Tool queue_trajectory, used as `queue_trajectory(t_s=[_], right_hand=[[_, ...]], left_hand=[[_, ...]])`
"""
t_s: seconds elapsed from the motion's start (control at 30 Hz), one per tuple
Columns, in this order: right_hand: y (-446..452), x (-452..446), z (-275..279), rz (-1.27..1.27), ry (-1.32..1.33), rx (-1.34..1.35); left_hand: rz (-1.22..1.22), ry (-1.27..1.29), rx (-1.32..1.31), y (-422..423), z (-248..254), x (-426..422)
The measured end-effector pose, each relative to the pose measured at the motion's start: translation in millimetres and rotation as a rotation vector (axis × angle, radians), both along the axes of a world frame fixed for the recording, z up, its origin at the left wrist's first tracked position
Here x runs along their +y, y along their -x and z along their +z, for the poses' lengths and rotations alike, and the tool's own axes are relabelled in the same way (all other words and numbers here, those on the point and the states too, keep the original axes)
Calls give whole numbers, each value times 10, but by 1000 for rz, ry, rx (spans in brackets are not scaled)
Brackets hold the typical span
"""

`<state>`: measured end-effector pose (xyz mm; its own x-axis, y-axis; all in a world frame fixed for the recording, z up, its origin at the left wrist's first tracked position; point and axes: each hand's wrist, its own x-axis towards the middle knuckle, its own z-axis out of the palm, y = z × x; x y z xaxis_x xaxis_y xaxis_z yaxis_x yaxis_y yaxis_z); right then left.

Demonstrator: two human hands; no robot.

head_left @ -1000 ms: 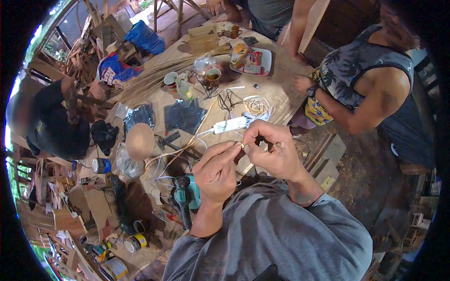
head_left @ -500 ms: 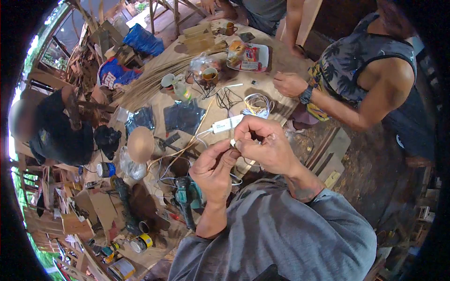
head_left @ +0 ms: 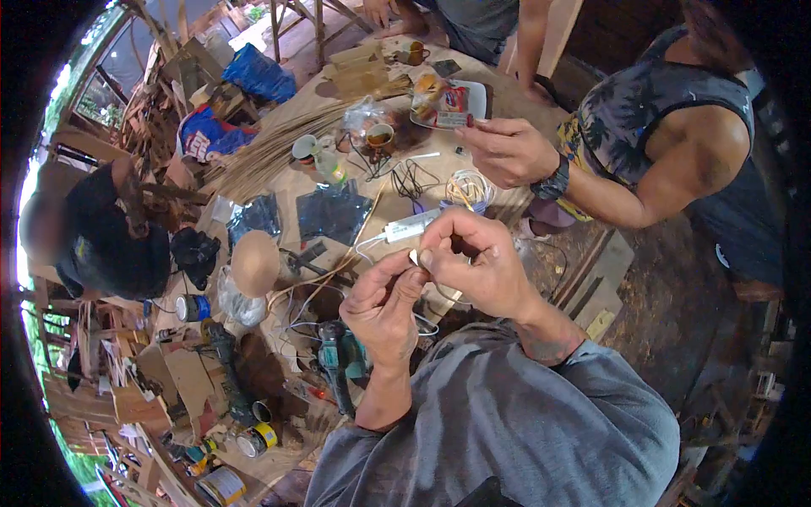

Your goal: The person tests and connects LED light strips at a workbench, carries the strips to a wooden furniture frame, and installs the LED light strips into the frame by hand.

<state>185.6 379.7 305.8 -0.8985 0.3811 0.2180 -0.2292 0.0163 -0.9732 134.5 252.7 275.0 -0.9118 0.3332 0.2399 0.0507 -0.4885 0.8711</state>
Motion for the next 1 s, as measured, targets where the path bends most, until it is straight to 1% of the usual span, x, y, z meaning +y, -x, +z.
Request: queue_trajectory(t_s=[0.03, 0.07, 0.13, 0.17, 0.23, 0.27, 0.33, 0.43, 0.67, 0.73, 0.77, 0.83, 0.97, 1.0], right_hand=[[13, -28, -13, -45, 24, 66], [14, -46, 3, -39, 21, 68], [16, -65, 46, -186, -187, 131], [20, -37, 35, -182, -188, 131], [22, 41, 5, -68, -327, 183], [24, 41, 7, -69, -327, 182], [27, 39, 11, -44, -352, 167], [24, 34, 4, -37, -322, 147], [35, 11, 16, -2, -225, 116], [39, 9, 13, 10, -192, 87], [46, 16, 7, 10, -193, 87], [65, 34, -13, 15, -245, 135], [70, 43, -30, 16, -243, 133], [65, 45, -17, 17, -234, 117]], left_hand=[[22, 12, 7, 14, -3, -6], [28, 9, 9, 32, 7, -11], [96, 97, 74, 65, 30, -19], [100, 97, 74, 74, 11, -26], [139, 139, 140, 86, -40, -35], [137, 139, 140, 90, -29, -42], [183, 281, 265, 102, 0, -57], [216, 300, 339, 119, -20, -50], [221, 308, 400, 131, 27, -71], [242, 375, 440, 118, 78, -80], [243, 374, 441, 123, 77, -78], [253, 366, 521, 135, 70, -73], [188, 392, 447, 102, 65, -93], [118, 328, 343, 102, 57, -91]])
